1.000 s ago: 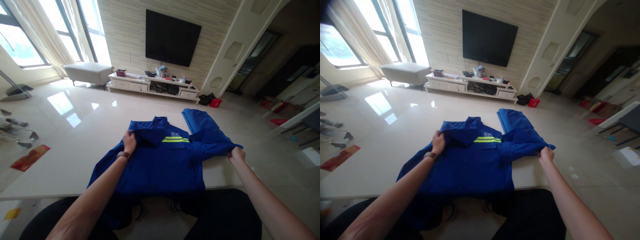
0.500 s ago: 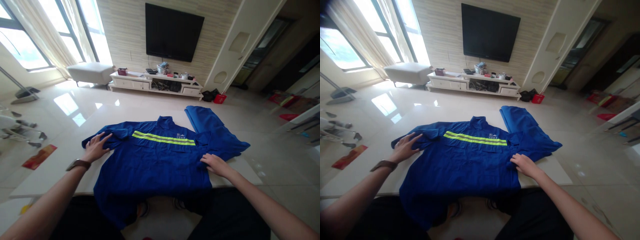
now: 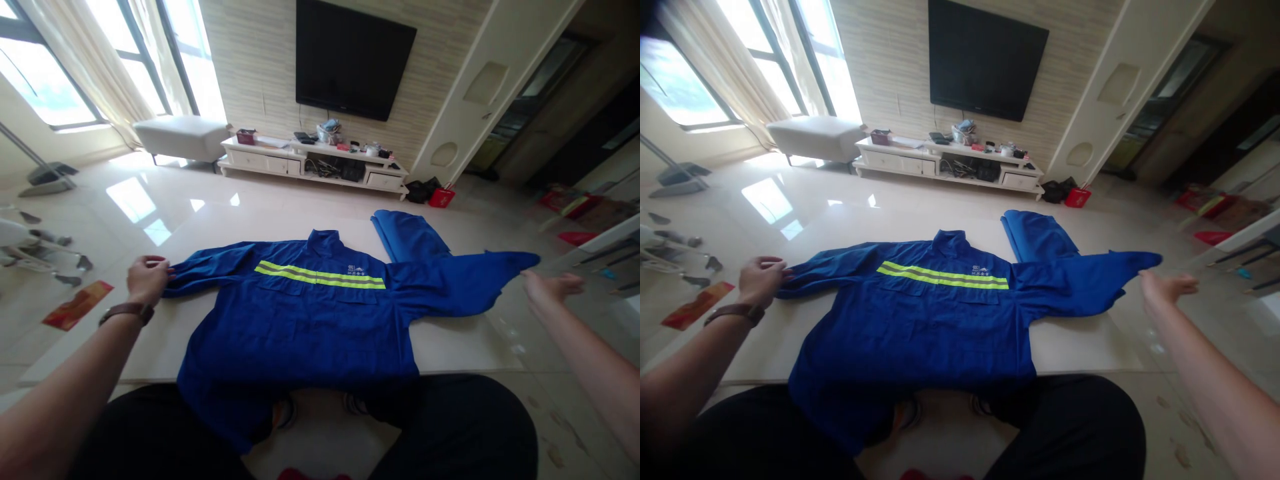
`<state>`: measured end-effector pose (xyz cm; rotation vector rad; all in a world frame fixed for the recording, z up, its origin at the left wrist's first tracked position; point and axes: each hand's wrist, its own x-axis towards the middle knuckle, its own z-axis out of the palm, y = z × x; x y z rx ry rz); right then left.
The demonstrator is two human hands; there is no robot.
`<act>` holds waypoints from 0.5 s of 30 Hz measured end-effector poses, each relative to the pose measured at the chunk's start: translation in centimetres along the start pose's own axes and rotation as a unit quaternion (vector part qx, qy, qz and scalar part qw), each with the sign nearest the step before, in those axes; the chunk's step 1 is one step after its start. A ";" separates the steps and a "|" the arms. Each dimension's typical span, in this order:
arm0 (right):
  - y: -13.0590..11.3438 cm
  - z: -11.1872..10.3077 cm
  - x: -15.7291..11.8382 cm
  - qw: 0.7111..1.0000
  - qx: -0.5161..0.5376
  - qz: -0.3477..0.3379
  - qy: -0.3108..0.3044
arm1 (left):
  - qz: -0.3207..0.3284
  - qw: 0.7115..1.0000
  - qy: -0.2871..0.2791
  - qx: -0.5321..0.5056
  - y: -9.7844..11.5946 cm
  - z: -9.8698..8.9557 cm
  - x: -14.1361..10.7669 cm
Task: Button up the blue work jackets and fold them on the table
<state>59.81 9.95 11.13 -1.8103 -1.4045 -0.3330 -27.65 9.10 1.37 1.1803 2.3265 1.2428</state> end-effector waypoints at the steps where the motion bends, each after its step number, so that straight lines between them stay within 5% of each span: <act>1: -0.7 0.8 -2.0 0.998 0.006 0.062 0.017 | 0.018 1.000 -0.006 0.007 0.2 0.4 -1.4; 2: -1.9 1.9 -4.6 0.994 0.016 0.105 -0.013 | 0.053 0.998 -0.030 0.014 0.5 1.1 -3.2; 4: -5.8 4.3 -10.6 0.973 0.047 0.010 -0.227 | 0.156 0.980 -0.119 0.027 1.1 3.1 -7.5; 6: -10.4 6.2 -16.6 0.892 0.039 -0.153 -0.424 | 0.310 0.903 -0.273 0.115 1.3 5.3 -11.8; 8: -14.4 7.2 -21.4 0.806 -0.012 -0.236 -0.542 | 0.325 0.861 -0.335 0.201 1.1 6.9 -15.1; 11: -17.8 7.9 -24.7 0.746 -0.063 -0.227 -0.623 | 0.301 0.854 -0.341 0.252 0.1 7.7 -17.0; 15: -19.0 10.0 -23.1 0.743 -0.069 -0.218 -0.629 | 0.307 0.857 -0.321 0.262 -1.0 8.2 -15.4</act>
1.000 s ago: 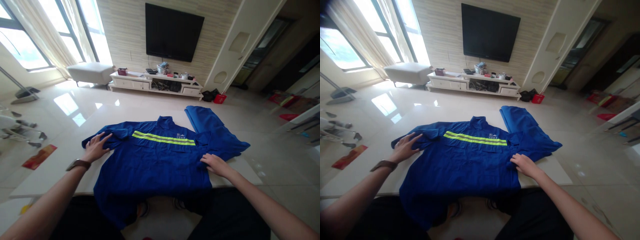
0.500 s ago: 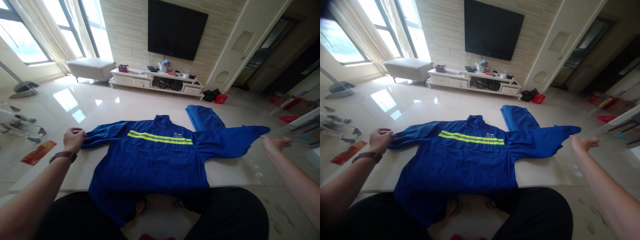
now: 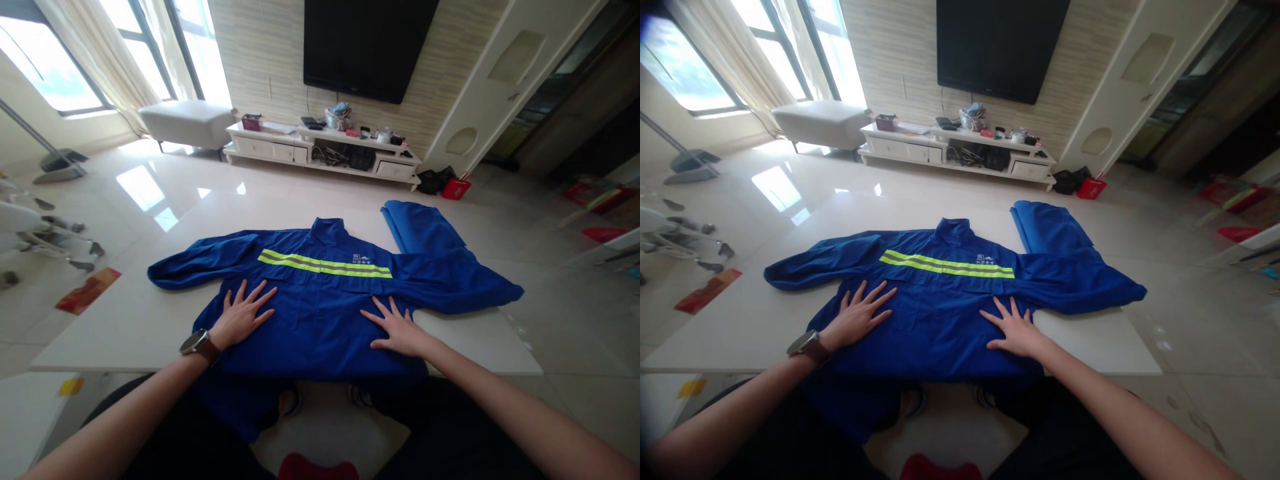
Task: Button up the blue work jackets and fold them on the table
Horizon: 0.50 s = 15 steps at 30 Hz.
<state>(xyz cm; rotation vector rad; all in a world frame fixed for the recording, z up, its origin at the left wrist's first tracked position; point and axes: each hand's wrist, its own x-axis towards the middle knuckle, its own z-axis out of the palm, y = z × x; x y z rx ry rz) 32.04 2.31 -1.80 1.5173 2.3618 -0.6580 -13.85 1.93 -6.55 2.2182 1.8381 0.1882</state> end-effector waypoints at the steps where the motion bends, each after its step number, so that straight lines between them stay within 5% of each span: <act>1: 0.2 -0.7 0.9 1.000 -0.002 -0.002 -0.001 | -0.004 1.000 0.001 0.003 -0.5 -0.1 0.6; 15: 0.4 -9.2 16.3 0.998 -0.060 -0.008 -0.017 | -0.042 0.999 -0.006 0.029 -7.2 -2.6 12.9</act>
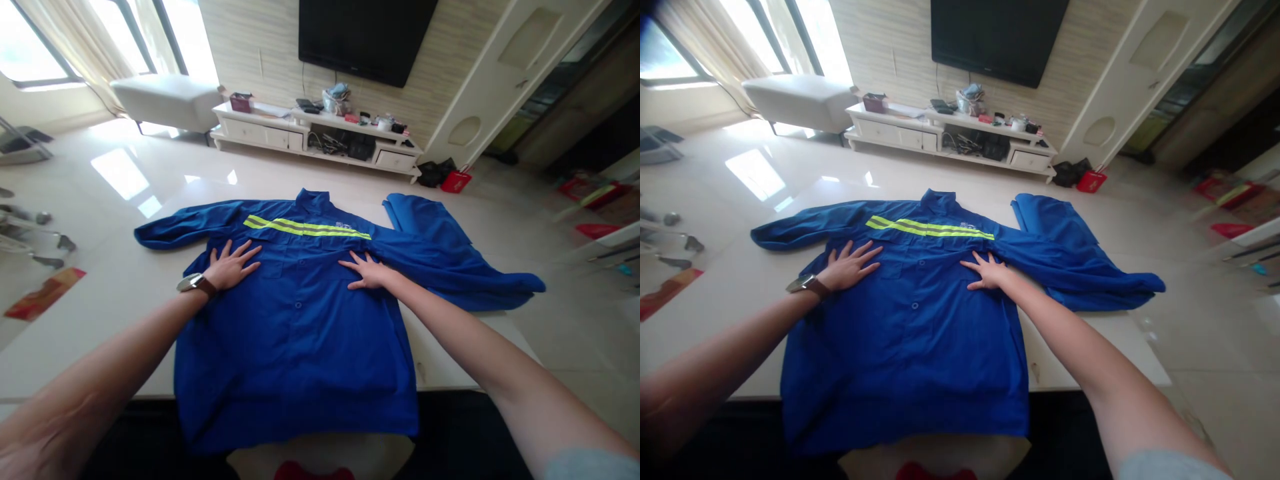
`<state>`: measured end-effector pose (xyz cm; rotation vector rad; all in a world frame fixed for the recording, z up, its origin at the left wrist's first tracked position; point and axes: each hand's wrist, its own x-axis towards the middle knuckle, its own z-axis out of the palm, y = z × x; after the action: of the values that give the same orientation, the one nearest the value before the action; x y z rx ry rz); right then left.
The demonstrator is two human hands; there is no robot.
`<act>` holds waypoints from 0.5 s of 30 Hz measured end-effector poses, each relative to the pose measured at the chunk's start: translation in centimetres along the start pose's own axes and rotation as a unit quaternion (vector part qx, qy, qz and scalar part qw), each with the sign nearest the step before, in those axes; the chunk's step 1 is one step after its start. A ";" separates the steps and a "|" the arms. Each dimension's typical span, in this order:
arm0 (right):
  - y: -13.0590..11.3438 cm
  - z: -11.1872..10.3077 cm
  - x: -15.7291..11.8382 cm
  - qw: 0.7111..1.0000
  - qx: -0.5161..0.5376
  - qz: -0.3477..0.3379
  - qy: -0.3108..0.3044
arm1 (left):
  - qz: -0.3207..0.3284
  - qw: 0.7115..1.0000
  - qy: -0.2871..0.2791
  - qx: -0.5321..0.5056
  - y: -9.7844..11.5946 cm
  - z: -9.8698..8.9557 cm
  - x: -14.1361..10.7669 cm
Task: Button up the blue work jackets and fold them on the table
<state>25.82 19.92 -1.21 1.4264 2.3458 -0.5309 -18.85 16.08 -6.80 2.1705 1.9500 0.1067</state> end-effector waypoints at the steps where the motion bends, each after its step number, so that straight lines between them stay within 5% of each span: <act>1: 0.4 -0.5 1.1 1.000 -0.012 0.000 -0.001 | -0.001 1.000 -0.002 0.001 -0.4 -0.2 0.8; 5: 1.3 -3.9 5.6 0.997 -0.068 0.013 0.028 | -0.031 0.999 -0.018 0.007 -0.5 -2.5 5.1; 9: -2.4 -6.7 7.8 0.984 -0.134 0.050 0.103 | -0.064 0.997 0.029 0.015 4.2 -5.3 8.3; 12: -7.8 -5.0 5.6 0.975 -0.127 -0.042 0.175 | -0.046 0.998 0.023 -0.024 9.6 -5.2 6.3; 15: -11.1 -0.1 -0.4 0.968 -0.068 -0.170 0.170 | -0.046 0.994 -0.093 -0.040 12.5 -3.1 -0.3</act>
<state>16.02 14.95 0.62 1.1295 2.8622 -0.2119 -7.31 14.94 -1.10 1.9605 1.9026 -0.0313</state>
